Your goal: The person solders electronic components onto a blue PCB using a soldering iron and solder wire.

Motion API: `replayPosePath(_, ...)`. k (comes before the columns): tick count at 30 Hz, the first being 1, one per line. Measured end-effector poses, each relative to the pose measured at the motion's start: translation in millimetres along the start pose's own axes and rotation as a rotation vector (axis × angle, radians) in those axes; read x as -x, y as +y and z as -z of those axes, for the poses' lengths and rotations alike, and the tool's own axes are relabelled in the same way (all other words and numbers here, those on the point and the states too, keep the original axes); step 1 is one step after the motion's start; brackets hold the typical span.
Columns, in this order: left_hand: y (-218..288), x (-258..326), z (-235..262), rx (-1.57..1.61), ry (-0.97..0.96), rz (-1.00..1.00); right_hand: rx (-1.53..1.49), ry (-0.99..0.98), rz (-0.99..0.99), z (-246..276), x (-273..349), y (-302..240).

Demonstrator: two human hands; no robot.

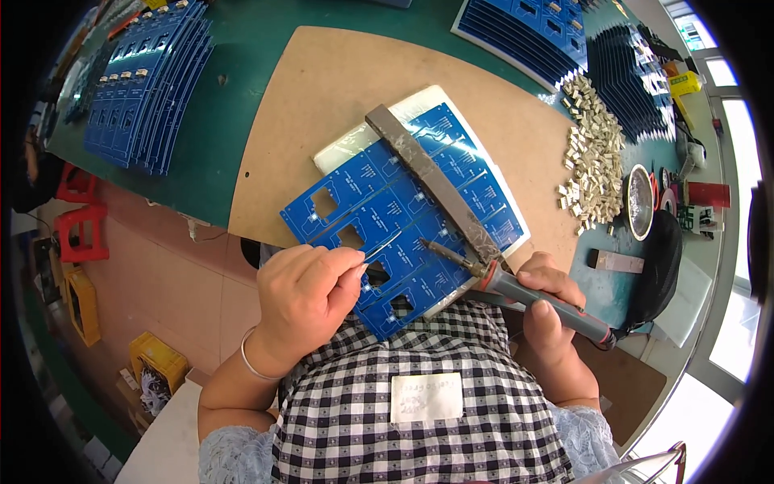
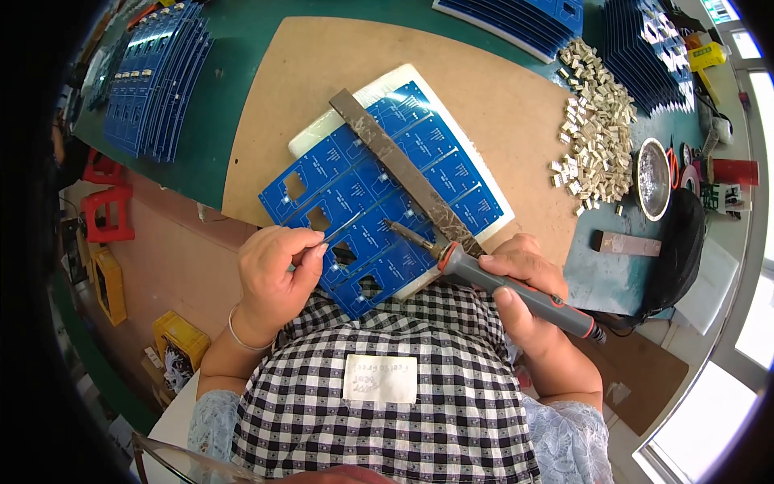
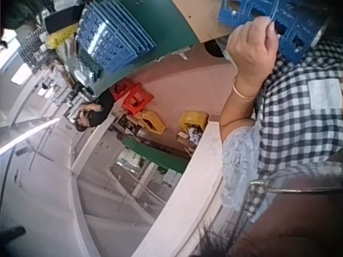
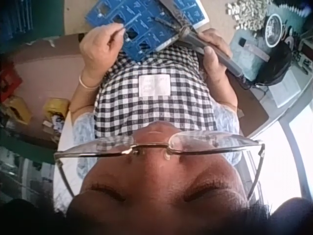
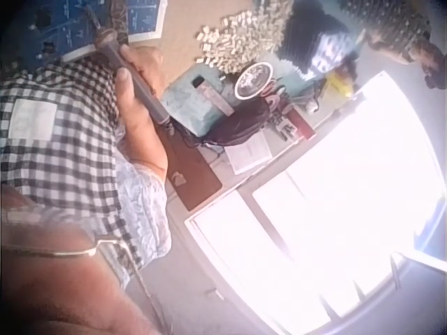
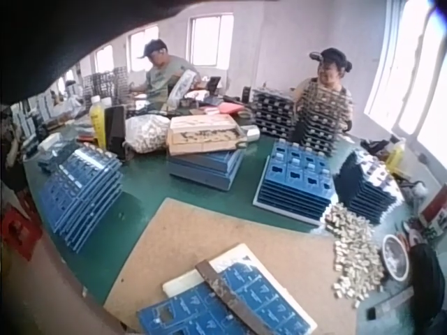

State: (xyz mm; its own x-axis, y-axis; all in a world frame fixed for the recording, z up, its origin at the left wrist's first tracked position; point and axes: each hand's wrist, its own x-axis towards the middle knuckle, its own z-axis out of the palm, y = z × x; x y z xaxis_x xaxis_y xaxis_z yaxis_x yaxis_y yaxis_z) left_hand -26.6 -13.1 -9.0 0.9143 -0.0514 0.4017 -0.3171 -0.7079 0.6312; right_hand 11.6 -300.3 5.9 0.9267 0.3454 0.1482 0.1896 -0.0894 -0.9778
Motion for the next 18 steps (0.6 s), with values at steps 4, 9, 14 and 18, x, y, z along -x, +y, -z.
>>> replayPosePath(4,-2.2,-0.6,1.5,0.002,0.008,0.011,0.023,-0.031,0.019,0.7,-2.5,3.2)
replayPosePath(9,-3.4,-1.6,0.8,-0.096,0.043,-0.034,-0.025,0.059,0.070,-12.4,-5.7,2.3)
replayPosePath(14,-2.1,-2.0,-3.0,-0.199,0.066,-0.113,0.055,-0.025,0.090,-9.5,-5.5,-1.3)
replayPosePath(18,0.6,-4.5,-6.4,-0.206,0.072,-0.118,0.076,-0.043,0.106,-11.4,-9.8,-1.5)
